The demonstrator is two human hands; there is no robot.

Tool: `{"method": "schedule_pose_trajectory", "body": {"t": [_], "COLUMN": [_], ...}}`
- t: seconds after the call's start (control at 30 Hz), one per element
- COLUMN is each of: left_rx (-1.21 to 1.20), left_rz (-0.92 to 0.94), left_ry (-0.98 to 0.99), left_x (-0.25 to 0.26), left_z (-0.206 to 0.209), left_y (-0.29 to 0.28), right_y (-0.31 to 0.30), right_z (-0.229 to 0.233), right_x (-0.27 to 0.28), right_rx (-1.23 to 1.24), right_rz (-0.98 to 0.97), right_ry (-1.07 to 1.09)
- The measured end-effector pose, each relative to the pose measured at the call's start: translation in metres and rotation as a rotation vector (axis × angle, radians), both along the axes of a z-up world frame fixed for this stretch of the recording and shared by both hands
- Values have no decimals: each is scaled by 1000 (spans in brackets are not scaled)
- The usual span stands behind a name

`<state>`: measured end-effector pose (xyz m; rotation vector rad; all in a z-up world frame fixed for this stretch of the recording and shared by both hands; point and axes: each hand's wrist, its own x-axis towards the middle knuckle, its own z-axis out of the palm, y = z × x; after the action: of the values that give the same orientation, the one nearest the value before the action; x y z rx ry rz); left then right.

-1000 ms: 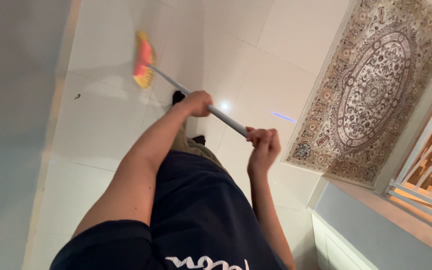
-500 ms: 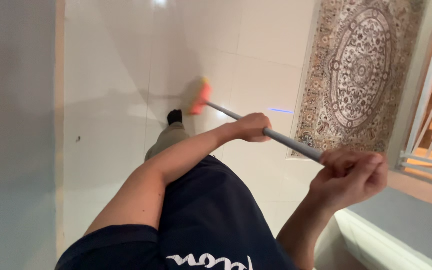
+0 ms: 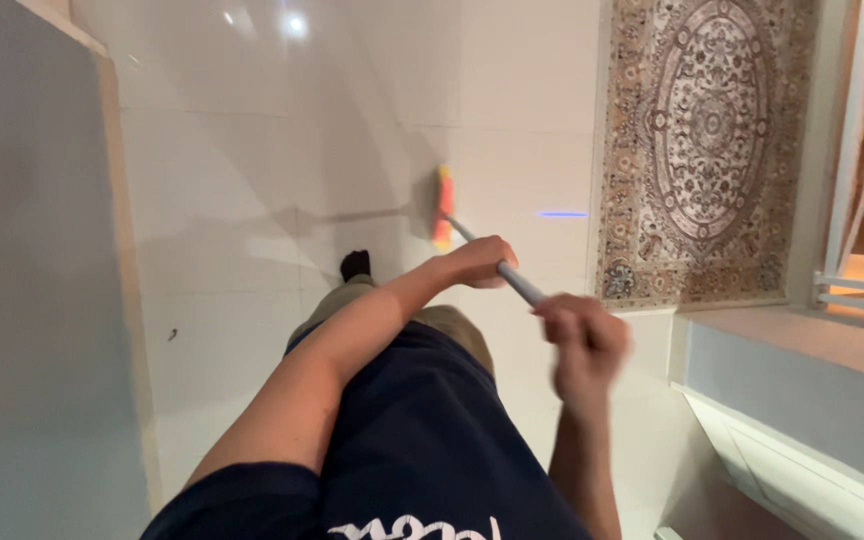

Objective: The person sweeps a tiled floor using a broom with a long handle. They move the broom back and forth across the floor, covering different areas of the room.

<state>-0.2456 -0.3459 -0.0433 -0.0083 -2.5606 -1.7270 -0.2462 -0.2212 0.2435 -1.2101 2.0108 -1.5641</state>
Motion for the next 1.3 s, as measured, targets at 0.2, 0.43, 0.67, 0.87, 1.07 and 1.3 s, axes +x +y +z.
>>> {"method": "schedule_pose_trajectory", "body": {"t": [0.2,0.43,0.67,0.87,1.07,1.3], "left_rx": [-188,-235,-287,-44,217,49], "left_rz": [53,186,131,109,140,172], "left_ry": [-183,-448,-324,-83,-77,26], "left_x": [56,123,50,-4,-29,-39], "left_z": [-8,-39,30,89,43,-3], "left_y": [-55,-102,-74,-51,-48,-56], "right_y": [-10,-44,-28,-34,-60,-58], "right_z": [-45,-98,-37,35,-1,-20], "right_x": [-12,15,-46,-29,2,-13], "right_rx": [-281,-136,-356,-357,332,347], "right_rz": [-11,-95,-276,-324,-61,-172], "right_ry": [-461,-615,-481,-226,170,40]}}
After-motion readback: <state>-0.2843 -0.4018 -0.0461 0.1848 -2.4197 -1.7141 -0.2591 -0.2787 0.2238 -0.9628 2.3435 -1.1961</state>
